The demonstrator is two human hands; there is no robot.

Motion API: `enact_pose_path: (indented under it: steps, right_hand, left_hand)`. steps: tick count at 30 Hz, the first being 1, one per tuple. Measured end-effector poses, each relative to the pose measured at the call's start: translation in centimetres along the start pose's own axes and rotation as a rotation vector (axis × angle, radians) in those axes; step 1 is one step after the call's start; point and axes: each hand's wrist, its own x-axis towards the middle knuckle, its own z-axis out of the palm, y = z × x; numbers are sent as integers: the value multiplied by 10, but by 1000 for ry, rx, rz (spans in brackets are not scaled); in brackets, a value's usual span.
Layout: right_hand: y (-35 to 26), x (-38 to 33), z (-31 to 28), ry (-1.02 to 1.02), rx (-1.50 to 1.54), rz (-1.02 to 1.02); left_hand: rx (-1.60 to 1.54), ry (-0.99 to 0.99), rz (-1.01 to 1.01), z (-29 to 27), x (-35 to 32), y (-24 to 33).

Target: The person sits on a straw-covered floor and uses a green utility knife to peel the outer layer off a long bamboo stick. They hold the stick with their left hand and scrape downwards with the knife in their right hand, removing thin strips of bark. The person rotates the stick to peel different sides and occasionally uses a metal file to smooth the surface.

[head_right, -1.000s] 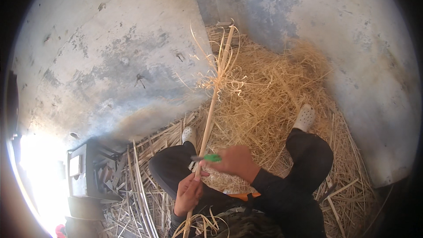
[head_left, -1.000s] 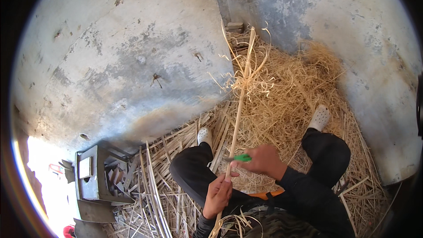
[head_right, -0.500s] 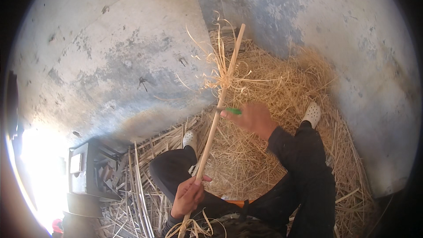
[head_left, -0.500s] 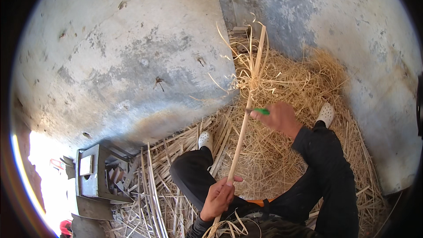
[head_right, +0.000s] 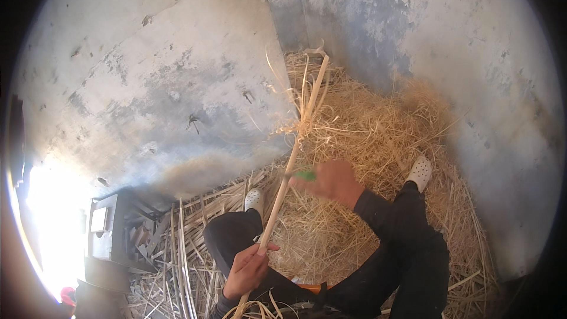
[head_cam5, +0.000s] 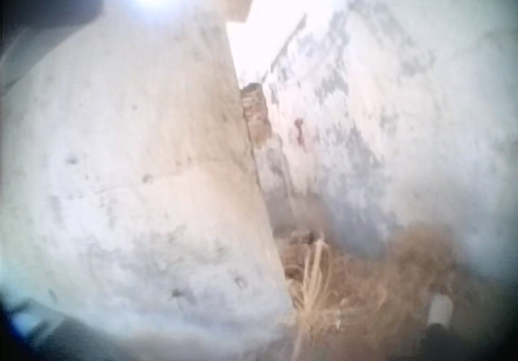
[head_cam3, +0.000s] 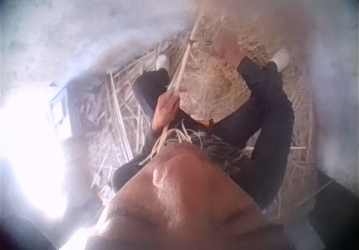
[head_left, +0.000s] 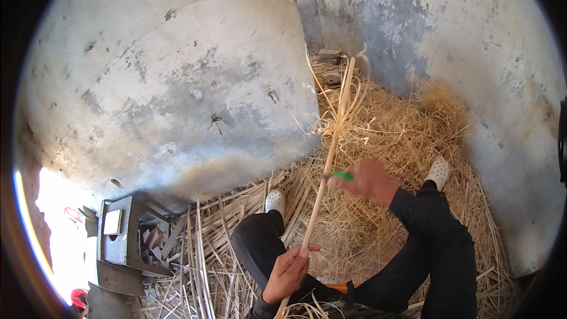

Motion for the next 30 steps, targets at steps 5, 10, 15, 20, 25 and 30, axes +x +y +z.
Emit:
enact_pose_path:
  steps: [5, 10, 15, 20, 25, 30]
  right_hand:
    - [-7, -1, 5, 5, -65, -33]
    - [36, 13, -16, 146, -71, 142]
    - [-15, -18, -3, -6, -26, -109]
    - [17, -3, -10, 71, 19, 134]
    - [14, -16, -23, 53, 51, 178]
    - [-27, -43, 11, 175, 29, -203]
  left_hand:
    - [-53, -8, 10, 5, 1, -10]
    - [-46, -67, 6, 8, 4, -9]
    - [-60, -22, 5, 5, 5, -15]
    - [-46, -44, -32, 8, -6, -12]
    - [-52, -46, -34, 17, -4, -10]
    - [-73, -9, -27, 15, -5, -13]
